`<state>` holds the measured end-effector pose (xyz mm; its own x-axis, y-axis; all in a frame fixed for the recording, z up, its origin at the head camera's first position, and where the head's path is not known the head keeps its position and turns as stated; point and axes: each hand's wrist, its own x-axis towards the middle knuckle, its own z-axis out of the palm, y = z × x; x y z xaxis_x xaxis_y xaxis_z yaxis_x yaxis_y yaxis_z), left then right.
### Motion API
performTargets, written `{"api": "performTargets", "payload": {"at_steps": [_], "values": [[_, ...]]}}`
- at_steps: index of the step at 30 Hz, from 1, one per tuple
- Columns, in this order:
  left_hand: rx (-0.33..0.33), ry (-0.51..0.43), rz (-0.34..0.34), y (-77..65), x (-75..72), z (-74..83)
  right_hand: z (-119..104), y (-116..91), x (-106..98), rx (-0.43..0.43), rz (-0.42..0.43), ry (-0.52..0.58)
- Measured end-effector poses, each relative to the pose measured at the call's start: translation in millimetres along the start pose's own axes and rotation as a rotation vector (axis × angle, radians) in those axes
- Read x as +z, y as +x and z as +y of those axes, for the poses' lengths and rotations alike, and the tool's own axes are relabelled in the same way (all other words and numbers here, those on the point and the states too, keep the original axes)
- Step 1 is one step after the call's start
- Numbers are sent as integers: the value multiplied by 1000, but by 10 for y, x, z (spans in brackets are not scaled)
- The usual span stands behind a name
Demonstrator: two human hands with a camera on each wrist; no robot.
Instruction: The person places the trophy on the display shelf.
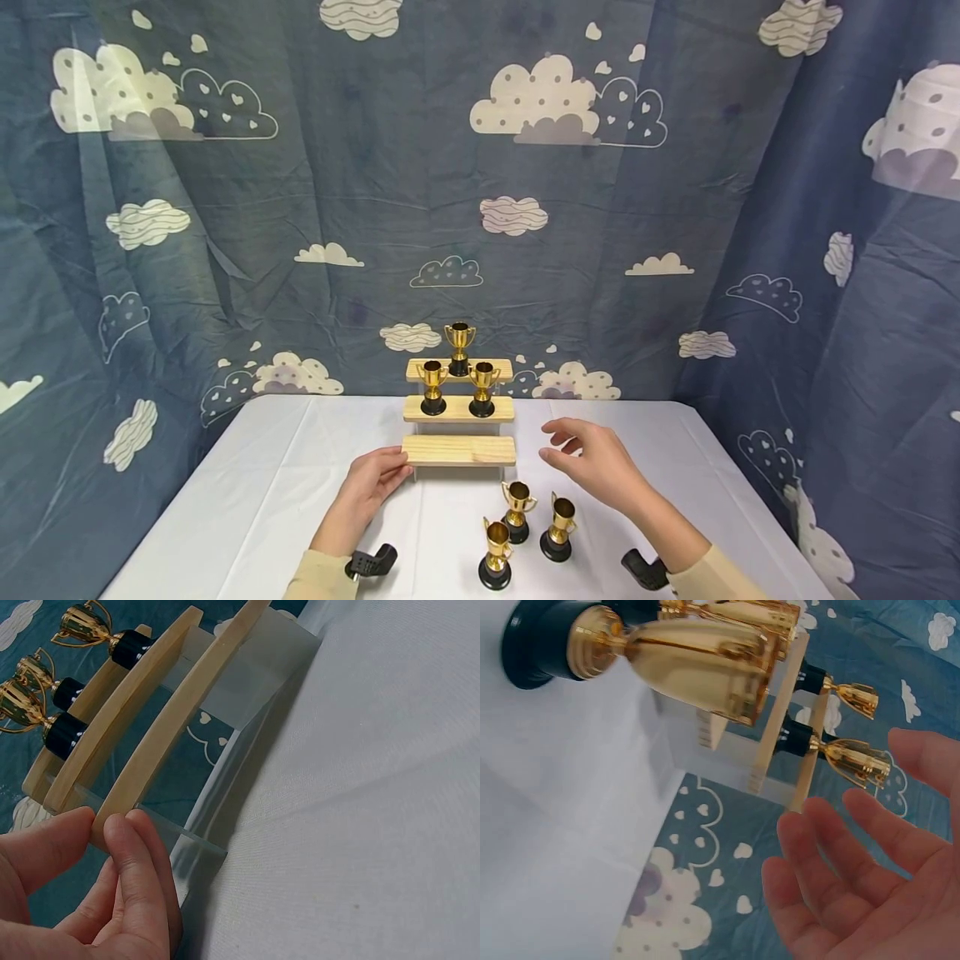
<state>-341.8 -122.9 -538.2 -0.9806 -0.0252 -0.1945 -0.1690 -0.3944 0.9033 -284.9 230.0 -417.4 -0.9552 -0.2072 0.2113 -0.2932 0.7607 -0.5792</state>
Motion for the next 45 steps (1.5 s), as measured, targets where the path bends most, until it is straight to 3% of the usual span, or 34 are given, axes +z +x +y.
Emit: {"api": "performTargets", "payload": {"at_steps": [12, 19, 27, 45], "values": [[-15, 7, 5, 1, 2, -18, 106, -295, 92, 27, 4, 23], [-12, 5, 6, 7, 13, -5, 133, -405, 139, 107, -1, 32], [-7, -3, 7, 16, 2, -10, 186, -542, 214, 73, 7, 41], [-17, -2, -1, 1, -6, -9, 268, -608, 379, 166, -17, 46]]}}
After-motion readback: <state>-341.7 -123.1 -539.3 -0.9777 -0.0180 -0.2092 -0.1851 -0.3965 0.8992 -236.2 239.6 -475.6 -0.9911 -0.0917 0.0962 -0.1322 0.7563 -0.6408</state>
